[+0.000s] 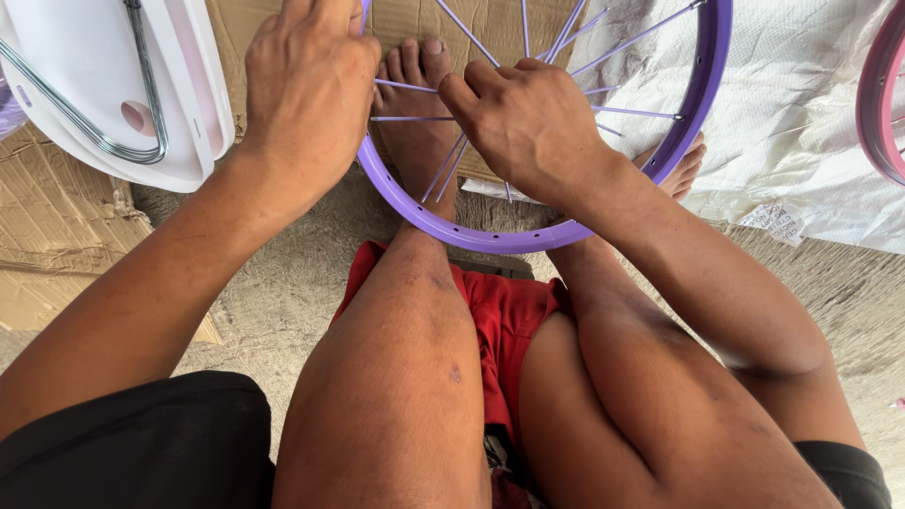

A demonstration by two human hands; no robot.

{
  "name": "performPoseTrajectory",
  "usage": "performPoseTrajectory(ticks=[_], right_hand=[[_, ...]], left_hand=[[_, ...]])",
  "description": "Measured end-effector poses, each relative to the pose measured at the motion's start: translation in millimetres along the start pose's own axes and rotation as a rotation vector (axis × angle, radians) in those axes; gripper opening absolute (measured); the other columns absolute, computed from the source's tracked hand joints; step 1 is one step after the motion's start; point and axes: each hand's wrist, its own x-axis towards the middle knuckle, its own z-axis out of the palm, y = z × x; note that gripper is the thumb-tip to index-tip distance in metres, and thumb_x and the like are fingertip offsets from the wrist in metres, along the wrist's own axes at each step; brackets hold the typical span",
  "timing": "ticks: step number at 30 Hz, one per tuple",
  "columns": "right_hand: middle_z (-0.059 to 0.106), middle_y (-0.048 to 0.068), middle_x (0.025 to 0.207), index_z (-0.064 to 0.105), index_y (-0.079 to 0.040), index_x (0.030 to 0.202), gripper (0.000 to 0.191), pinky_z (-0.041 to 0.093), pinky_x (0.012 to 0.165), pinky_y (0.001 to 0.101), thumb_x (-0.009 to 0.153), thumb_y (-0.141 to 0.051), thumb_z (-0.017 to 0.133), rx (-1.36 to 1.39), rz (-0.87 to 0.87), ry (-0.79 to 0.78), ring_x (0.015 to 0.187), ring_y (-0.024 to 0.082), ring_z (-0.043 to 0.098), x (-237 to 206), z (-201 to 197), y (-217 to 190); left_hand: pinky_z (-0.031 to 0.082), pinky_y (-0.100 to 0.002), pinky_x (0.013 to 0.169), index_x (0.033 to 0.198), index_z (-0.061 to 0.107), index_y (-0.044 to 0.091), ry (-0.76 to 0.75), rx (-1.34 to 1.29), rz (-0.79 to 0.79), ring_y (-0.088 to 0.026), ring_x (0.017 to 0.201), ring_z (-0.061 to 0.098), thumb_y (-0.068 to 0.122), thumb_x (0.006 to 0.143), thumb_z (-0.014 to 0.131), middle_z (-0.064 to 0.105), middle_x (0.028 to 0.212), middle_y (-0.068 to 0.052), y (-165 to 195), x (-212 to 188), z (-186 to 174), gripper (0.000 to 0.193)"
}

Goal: The person inserts and adjusts spokes into a purple bicycle wheel rim, securing them into the hub. The person works by hand, rotating the wheel and aligning each spoke into the rim holes.

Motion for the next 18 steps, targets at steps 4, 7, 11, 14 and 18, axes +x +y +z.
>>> performPoseTrajectory(ticks=[4, 7, 11, 14, 18], right_hand=[[0.062, 0.009, 0.086, 0.059, -0.002, 0.112, 0.026, 0.056, 0.07, 0.0395, 0.089, -0.014, 0.063, 0.0, -0.006, 0.018, 0.073, 0.028, 0.067, 1.1, -0.9, 1.2], [0.062, 0.009, 0.086, 0.059, 0.001, 0.119, 0.035, 0.056, 0.069, 0.0396, 0.088, -0.014, 0.063, 0.007, -0.008, 0.022, 0.071, 0.028, 0.067, 2.6, -1.6, 1.4], [0.062, 0.009, 0.086, 0.059, 0.0, 0.119, 0.034, 0.056, 0.07, 0.0391, 0.087, -0.013, 0.062, 0.001, -0.012, 0.024, 0.074, 0.028, 0.068, 2.6, -0.5, 0.2], [0.062, 0.009, 0.086, 0.06, -0.002, 0.113, 0.027, 0.055, 0.07, 0.039, 0.089, -0.014, 0.063, -0.008, 0.0, 0.008, 0.073, 0.027, 0.068, 0.2, 0.5, 1.5], [0.061, 0.008, 0.086, 0.06, -0.002, 0.112, 0.027, 0.056, 0.071, 0.0388, 0.089, -0.014, 0.063, -0.008, 0.002, 0.012, 0.073, 0.026, 0.068, 0.7, 3.9, 1.1]], left_hand=[[0.051, -0.048, 0.082, 0.085, 0.077, -0.001, -0.014, -0.048, 0.038, -0.034, 0.114, 0.057, 0.01, 0.083, 0.077, 0.057, 0.117, -0.017, -2.0, -2.3, -7.8, 0.012], [0.051, -0.048, 0.081, 0.083, 0.077, 0.0, -0.04, -0.027, 0.049, -0.035, 0.113, 0.057, 0.008, 0.085, 0.076, 0.058, 0.118, -0.018, -3.2, -3.6, -10.5, 0.009], [0.052, -0.047, 0.084, 0.081, 0.075, 0.0, -0.02, 0.004, 0.042, -0.033, 0.115, 0.058, 0.002, 0.087, 0.073, 0.059, 0.114, -0.016, -2.4, -1.6, -4.5, 0.007], [0.052, -0.046, 0.084, 0.079, 0.074, -0.001, 0.0, -0.01, 0.042, -0.031, 0.113, 0.059, 0.002, 0.09, 0.072, 0.059, 0.114, -0.016, -1.0, -0.5, 1.7, 0.011], [0.053, -0.046, 0.085, 0.087, 0.074, -0.004, -0.006, -0.03, 0.019, -0.028, 0.106, 0.06, 0.004, 0.098, 0.075, 0.058, 0.109, -0.014, -0.7, -0.1, 3.9, 0.013]])
